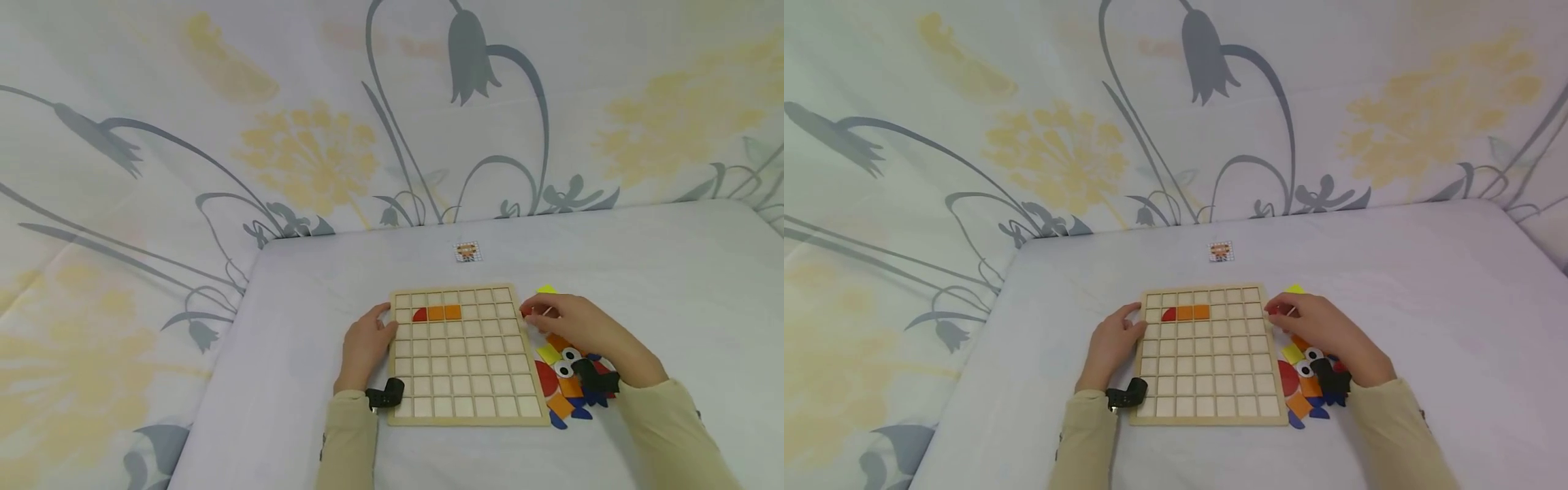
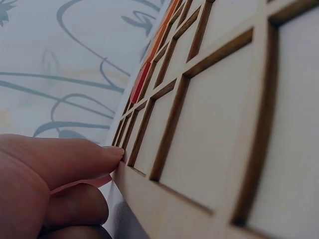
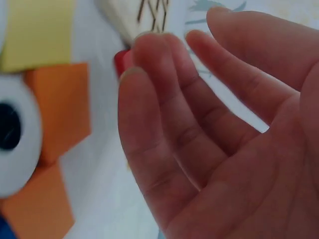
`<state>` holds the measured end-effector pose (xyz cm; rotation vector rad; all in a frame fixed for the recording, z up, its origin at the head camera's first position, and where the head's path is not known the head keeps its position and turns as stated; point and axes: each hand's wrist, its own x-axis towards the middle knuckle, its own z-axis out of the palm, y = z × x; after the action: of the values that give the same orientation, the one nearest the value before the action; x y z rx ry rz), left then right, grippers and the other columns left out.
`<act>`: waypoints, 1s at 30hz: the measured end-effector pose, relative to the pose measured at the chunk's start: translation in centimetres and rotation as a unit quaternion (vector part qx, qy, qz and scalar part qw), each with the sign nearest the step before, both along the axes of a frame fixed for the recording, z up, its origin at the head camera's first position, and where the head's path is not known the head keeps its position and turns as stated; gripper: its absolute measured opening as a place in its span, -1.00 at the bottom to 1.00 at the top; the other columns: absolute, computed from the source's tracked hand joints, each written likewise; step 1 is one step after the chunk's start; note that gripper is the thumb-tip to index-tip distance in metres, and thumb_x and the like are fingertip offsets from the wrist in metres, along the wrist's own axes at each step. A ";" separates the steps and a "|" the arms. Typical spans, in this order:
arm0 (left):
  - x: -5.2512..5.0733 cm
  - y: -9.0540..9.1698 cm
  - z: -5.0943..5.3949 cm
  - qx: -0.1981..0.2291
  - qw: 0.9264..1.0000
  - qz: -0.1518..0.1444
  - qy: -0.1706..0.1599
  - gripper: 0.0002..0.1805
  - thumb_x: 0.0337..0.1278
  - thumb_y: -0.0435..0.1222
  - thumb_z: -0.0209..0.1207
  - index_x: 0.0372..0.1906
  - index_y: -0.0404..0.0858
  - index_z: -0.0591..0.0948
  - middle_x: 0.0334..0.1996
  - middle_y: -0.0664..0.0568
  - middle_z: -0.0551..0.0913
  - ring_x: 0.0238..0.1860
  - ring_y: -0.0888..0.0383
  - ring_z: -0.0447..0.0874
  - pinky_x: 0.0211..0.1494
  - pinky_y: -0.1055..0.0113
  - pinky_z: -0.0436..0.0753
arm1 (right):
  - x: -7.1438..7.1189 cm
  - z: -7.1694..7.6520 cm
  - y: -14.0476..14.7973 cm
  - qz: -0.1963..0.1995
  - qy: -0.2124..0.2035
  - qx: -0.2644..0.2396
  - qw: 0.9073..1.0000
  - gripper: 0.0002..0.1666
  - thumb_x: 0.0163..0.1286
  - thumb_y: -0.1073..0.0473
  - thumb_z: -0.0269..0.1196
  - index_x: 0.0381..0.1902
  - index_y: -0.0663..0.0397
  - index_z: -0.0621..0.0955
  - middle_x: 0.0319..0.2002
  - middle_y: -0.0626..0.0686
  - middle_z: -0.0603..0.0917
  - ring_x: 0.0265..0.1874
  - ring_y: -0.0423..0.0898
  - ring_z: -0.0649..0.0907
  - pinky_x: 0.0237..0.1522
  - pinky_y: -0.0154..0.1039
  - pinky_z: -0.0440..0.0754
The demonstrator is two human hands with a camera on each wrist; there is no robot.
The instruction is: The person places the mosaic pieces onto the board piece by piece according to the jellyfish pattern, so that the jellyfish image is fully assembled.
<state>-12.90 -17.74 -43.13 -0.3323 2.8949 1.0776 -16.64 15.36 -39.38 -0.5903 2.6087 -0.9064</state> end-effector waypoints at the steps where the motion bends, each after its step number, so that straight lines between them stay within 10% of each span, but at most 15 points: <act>1: 0.0 0.0 0.0 0.001 1.000 0.000 -0.001 -0.54 0.09 -0.11 0.07 0.15 -0.04 0.45 -0.73 0.13 0.35 -0.72 0.21 0.22 -0.65 0.35 0.24 | 0.1 -0.1 0.3 0.000 0.004 0.007 1.000 -0.60 0.27 -0.05 0.11 -0.05 0.05 0.54 -0.29 -0.05 0.55 -0.35 -0.12 0.51 -0.35 -0.24 0.48; 30: 0.0 -0.1 -0.2 -0.007 1.000 -0.010 0.012 -0.56 0.10 -0.11 0.07 0.14 -0.06 0.46 -0.78 0.14 0.28 -0.75 0.21 0.13 -0.66 0.35 0.18 | 0.1 -1.7 3.9 0.011 -0.069 0.017 0.997 -0.71 0.07 0.11 0.31 -0.26 0.03 0.51 -0.42 0.00 0.40 -0.45 -0.10 0.42 -0.51 -0.33 0.45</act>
<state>-12.88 -17.88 -43.37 -0.2911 2.9213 1.0645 -16.56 19.28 -41.04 -0.5284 2.4846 -0.8633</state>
